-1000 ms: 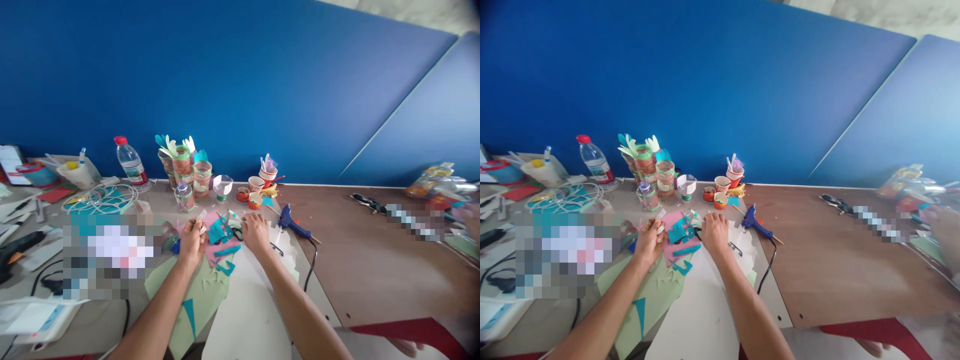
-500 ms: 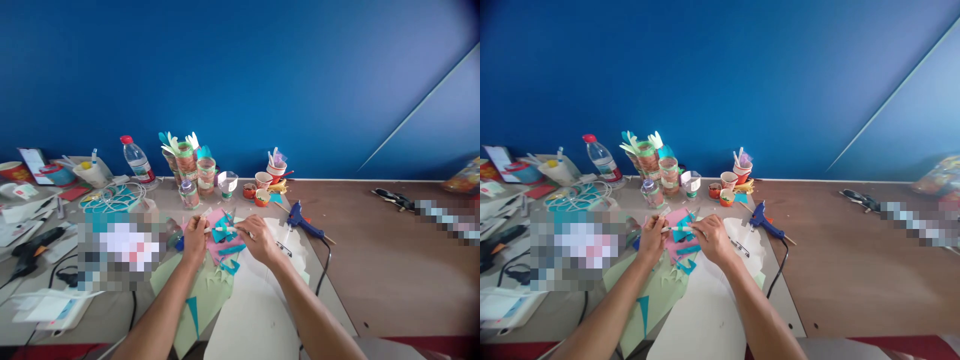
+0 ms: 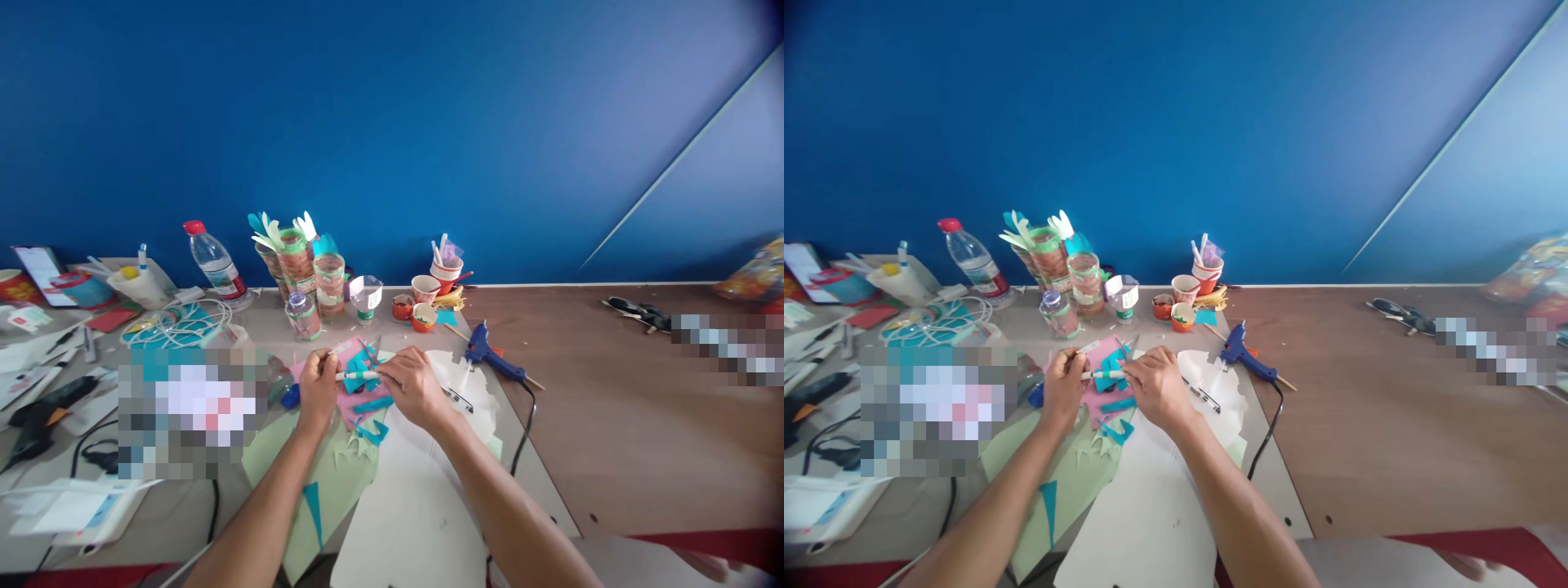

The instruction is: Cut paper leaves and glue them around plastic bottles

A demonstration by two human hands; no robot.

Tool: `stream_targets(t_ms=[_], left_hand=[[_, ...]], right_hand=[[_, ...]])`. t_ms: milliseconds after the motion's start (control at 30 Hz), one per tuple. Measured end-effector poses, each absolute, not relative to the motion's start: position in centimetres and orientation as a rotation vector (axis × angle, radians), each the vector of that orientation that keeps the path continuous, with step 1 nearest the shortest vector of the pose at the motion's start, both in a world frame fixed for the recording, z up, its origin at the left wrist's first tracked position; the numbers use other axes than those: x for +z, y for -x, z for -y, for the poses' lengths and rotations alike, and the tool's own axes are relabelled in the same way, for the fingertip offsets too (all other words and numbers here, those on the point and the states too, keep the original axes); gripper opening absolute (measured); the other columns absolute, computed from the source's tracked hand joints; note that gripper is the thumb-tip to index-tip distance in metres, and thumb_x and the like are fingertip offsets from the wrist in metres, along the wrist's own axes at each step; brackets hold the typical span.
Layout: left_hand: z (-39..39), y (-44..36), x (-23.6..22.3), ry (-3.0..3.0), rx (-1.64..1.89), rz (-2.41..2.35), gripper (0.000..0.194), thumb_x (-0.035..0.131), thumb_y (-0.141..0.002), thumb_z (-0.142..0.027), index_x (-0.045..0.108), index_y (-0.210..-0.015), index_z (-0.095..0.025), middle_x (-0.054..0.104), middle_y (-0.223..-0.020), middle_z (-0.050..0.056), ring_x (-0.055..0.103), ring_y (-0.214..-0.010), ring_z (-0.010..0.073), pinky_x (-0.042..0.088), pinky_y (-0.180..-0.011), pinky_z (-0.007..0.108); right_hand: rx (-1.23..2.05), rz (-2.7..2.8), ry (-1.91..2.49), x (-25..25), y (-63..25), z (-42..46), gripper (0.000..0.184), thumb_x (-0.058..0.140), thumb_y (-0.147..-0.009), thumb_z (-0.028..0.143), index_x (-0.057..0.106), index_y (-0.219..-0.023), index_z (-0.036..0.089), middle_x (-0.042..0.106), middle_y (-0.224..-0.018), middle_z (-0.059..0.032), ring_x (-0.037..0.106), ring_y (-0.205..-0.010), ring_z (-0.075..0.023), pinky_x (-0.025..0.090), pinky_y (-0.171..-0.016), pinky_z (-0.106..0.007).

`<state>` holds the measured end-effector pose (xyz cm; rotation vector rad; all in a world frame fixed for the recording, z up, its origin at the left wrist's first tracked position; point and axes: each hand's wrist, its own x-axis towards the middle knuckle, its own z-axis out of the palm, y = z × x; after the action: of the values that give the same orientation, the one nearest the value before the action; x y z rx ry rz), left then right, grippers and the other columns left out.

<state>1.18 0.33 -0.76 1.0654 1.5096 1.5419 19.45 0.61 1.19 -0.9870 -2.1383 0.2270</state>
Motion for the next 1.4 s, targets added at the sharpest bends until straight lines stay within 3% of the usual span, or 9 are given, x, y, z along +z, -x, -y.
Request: stream_targets(t_ms=[300, 500, 867, 1200, 1333, 1400], left_hand=[[0.3, -1.5, -1.0, -1.395, 1.530, -1.583, 0.014, 0.055, -0.080, -0.035, 0.060, -0.081, -0.021, 0.060, -0.074, 0.000, 0.054, -0.065, 0.0150, 0.043, -0.061, 0.024], [0.5, -2.0, -1.5, -1.420, 1.498, -1.608, 0.013, 0.052, -0.083, -0.033, 0.057, -0.081, -0.021, 0.053, -0.064, -0.003, 0.047, -0.056, 0.0132, 0.039, -0.055, 0.023], [0.1, -0.9, -0.9, -1.383, 1.646, -1.592, 0.013, 0.054, -0.083, -0.034, 0.057, -0.082, -0.021, 0.060, -0.076, 0.002, 0.055, -0.072, 0.0174, 0.043, -0.070, 0.027], [0.1, -1.4, -1.2, -1.302, 1.690, -1.472, 0.012, 0.063, -0.076, -0.033, 0.061, -0.077, -0.021, 0.057, -0.071, 0.001, 0.051, -0.066, 0.0163, 0.041, -0.066, 0.025], [0.1, -1.7, -1.4, -1.374, 1.659, -1.452, 0.009, 0.064, -0.075, -0.031, 0.062, -0.075, -0.022, 0.058, -0.071, 0.001, 0.052, -0.068, 0.0169, 0.041, -0.067, 0.025], [0.2, -1.7, -1.2, -1.398, 1.656, -1.461, 0.009, 0.063, -0.075, -0.030, 0.061, -0.075, -0.022, 0.058, -0.071, 0.001, 0.052, -0.067, 0.0164, 0.041, -0.066, 0.024]], right_hand=[[0.242, 2.165, 0.969, 1.3, -18.9, -0.2, 0.019, 0.050, -0.091, 0.017, 0.069, -0.087, 0.021, 0.069, -0.075, -0.0049, 0.055, -0.079, -0.0190, 0.039, -0.083, -0.034], [0.296, 2.104, 0.956, 0.5, -18.2, -0.2, 0.018, 0.051, -0.088, 0.014, 0.068, -0.082, 0.020, 0.069, -0.076, -0.0055, 0.056, -0.079, -0.0194, 0.040, -0.078, -0.033], [0.273, 2.018, 1.180, -0.4, -18.5, -1.1, 0.015, 0.055, -0.084, 0.015, 0.068, -0.088, 0.020, 0.070, -0.084, -0.0049, 0.057, -0.084, -0.0205, 0.039, -0.081, -0.032], [-0.020, 1.851, 1.679, -1.8, -21.9, -5.0, 0.035, 0.045, -0.076, 0.004, 0.068, -0.098, 0.019, 0.069, -0.096, -0.0118, 0.049, -0.100, -0.0277, 0.027, -0.096, -0.047], [-0.048, 1.868, 1.724, -2.2, -21.4, -5.1, 0.034, 0.044, -0.078, 0.005, 0.068, -0.096, 0.021, 0.069, -0.096, -0.0110, 0.047, -0.109, -0.0282, 0.016, -0.103, -0.054], [-0.100, 1.864, 1.705, -1.9, -20.9, -4.9, 0.031, 0.047, -0.081, 0.010, 0.068, -0.100, 0.021, 0.066, -0.107, -0.0119, 0.046, -0.113, -0.0294, 0.020, -0.103, -0.052]])
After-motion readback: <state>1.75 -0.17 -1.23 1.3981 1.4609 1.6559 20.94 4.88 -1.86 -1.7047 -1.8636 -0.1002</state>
